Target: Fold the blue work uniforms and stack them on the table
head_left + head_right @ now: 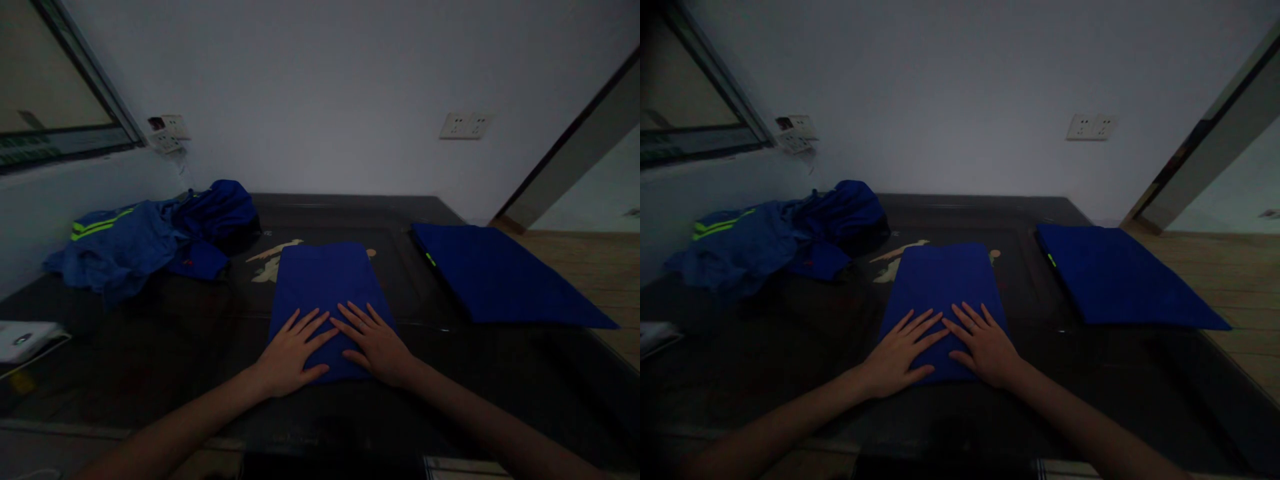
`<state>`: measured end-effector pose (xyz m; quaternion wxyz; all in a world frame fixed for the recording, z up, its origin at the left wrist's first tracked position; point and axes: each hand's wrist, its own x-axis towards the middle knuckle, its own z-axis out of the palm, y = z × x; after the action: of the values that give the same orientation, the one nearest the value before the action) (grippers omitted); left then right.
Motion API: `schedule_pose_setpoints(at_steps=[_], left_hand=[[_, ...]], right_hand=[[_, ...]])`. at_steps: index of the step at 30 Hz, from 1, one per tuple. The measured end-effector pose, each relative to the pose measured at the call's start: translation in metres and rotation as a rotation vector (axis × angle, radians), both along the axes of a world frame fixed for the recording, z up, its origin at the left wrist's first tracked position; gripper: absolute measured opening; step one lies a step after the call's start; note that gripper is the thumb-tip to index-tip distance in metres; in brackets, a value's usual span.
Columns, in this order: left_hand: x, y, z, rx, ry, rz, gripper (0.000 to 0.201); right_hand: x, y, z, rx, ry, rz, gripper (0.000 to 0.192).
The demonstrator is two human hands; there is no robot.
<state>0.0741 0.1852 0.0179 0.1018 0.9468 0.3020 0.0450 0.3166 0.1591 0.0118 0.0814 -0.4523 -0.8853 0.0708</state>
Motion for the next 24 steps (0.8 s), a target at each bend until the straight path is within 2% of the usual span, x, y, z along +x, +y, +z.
schedule_pose_setpoints(at_steps=[7,11,14,16,19,22,24], left_hand=[[-0.023,-0.002,0.0,0.02,0.013,0.049,0.067],[-0.025,-0.006,0.001,0.014,0.021,0.056,0.067],[-0.023,-0.008,0.005,-0.052,0.013,0.074,0.064],[-0.025,-0.002,0.01,-0.156,-0.029,0.077,0.058],[-0.032,0.027,0.016,-0.317,-0.232,0.181,0.041],[-0.038,0.082,0.018,-0.311,-0.474,0.491,0.035],[-0.038,0.124,0.017,-0.353,-0.58,0.701,0.039]], right_hand=[[0.013,0.001,-0.004,0.039,0.029,-0.06,0.06],[0.029,-0.003,-0.014,0.045,0.019,-0.184,0.058],[0.037,-0.008,-0.019,0.04,0.015,-0.274,0.059],[0.041,-0.007,-0.018,0.023,0.043,-0.287,0.059],[0.049,0.014,-0.006,-0.042,0.224,-0.336,0.05],[0.062,0.065,0.013,-0.119,0.538,-0.49,0.037],[0.068,0.108,0.022,-0.159,0.691,-0.655,0.032]])
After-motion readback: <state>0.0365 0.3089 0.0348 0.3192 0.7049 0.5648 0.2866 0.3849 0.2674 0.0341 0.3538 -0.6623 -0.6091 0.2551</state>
